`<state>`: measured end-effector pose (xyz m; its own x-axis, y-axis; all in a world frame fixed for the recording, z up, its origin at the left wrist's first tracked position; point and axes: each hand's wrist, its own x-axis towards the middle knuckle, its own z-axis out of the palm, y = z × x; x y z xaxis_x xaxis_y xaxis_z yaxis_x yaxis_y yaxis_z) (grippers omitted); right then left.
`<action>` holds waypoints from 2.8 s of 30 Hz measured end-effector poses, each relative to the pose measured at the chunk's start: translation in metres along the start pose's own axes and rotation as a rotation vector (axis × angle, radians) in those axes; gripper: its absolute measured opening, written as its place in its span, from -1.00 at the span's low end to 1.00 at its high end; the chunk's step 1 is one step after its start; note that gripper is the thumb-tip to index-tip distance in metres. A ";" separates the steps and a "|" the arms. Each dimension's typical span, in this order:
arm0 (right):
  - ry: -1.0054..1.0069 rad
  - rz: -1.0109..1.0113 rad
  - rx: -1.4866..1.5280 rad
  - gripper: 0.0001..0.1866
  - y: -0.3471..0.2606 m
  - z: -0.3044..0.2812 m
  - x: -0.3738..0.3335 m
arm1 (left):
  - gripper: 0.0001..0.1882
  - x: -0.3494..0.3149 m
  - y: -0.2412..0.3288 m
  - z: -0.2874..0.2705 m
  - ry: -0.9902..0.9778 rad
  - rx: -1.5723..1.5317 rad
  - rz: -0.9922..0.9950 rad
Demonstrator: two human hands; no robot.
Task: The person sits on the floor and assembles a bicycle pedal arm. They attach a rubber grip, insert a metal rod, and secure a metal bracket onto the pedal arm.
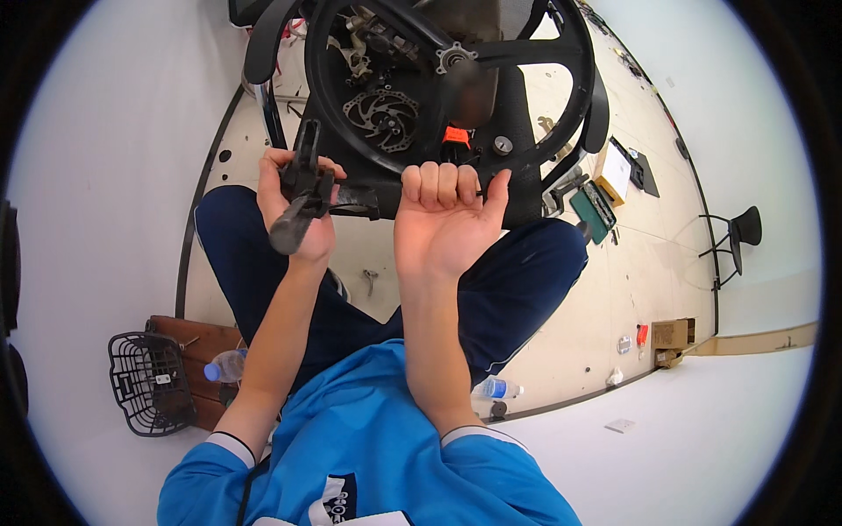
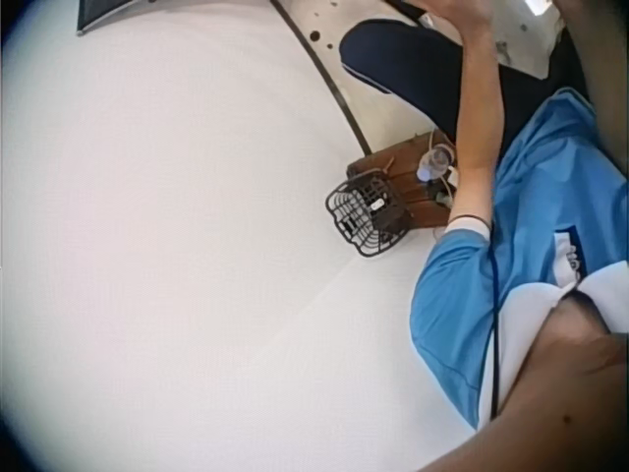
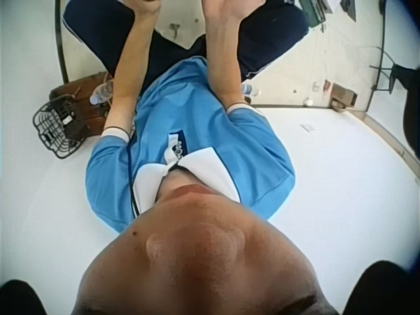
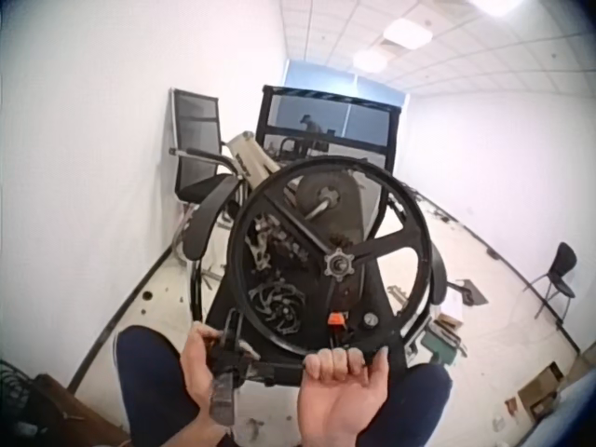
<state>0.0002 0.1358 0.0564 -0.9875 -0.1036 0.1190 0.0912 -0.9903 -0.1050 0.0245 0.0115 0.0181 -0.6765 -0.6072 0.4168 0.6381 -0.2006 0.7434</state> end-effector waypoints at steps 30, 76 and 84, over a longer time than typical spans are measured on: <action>-0.774 -0.088 -0.186 -0.37 -0.031 0.009 0.008 | -0.65 -0.032 0.007 0.040 0.346 -0.513 -0.418; -0.179 0.247 -1.121 -0.78 -0.023 -0.050 -0.011 | -0.41 -0.016 0.077 0.010 -0.503 0.669 -0.403; -0.170 0.400 -1.150 -0.69 -0.024 -0.039 -0.005 | -0.57 0.021 0.070 0.002 -0.704 0.986 0.222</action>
<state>-0.0024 0.1640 0.0195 -0.8789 -0.4770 -0.0032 0.1319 -0.2365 -0.9626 0.0537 -0.0136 0.0803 -0.8343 0.0536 0.5487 0.4205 0.7055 0.5705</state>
